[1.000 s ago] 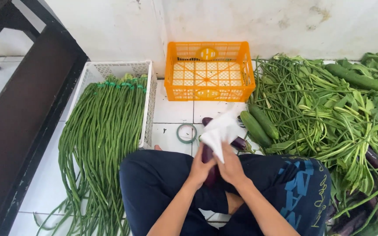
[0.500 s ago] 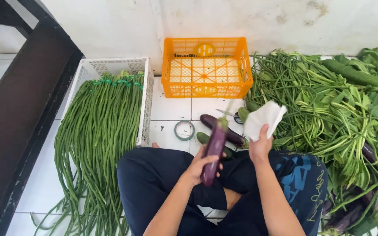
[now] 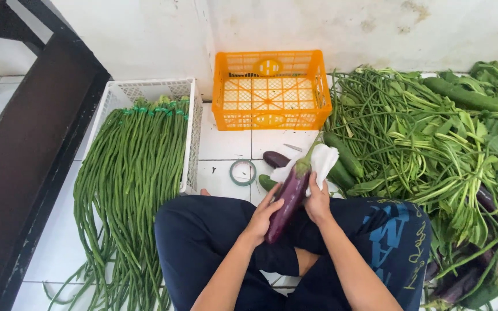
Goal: The person sits on the floor and bundles long green beans using green tape and scissors, placing the finished bundles into a white crate. They then pick up eggplants and cucumbers, wiping them with a white cloth.
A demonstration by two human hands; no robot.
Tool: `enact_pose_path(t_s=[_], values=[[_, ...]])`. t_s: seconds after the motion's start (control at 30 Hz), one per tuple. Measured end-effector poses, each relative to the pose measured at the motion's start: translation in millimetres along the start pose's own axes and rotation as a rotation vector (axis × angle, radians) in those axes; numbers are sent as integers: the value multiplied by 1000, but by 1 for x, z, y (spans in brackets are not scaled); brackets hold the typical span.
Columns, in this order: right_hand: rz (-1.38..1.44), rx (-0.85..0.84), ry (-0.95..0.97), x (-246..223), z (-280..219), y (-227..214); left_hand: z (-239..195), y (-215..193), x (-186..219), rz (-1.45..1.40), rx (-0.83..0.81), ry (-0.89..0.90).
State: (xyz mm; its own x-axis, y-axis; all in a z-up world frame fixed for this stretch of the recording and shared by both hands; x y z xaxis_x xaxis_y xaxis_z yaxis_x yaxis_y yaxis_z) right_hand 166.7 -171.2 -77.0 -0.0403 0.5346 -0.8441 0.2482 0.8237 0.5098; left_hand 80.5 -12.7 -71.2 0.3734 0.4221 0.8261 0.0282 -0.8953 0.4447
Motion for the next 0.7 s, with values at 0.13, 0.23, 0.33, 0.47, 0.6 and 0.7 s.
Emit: enact_pose_path(t_s=[0.13, 0.23, 0.33, 0.47, 0.6, 0.7], values=[[-409, 93, 105, 4, -6, -5, 12, 1, -14, 136, -62, -4], [-428, -88, -117, -11, -1, -5, -3, 16, 2, 15, -80, -1], [-403, -138, -270, -50, -9, 14, -6, 18, 0, -248, -87, -69], [-506, -241, -412, -41, 24, -20, -5, 14, 8, -453, -110, -107], [-718, -443, -574, -20, 34, -5, -6, 13, 9, -469, -152, -82], [-875, -620, -602, -60, -16, 70, -3, 18, 15, -485, -143, -110]])
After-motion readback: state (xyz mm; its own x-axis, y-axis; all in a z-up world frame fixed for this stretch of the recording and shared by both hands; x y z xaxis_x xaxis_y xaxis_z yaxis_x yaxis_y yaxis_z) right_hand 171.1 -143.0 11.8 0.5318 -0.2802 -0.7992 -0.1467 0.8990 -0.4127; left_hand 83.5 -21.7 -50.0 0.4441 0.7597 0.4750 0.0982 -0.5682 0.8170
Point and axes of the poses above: each hand's wrist, its own z-axis towards the middle knuckle, its own y-axis out of the palm, x = y × z, the point moved 8 cm from there along z, towards the middle knuckle, and after that the axes turned 5 degrees about z, right-handed, at the moved point
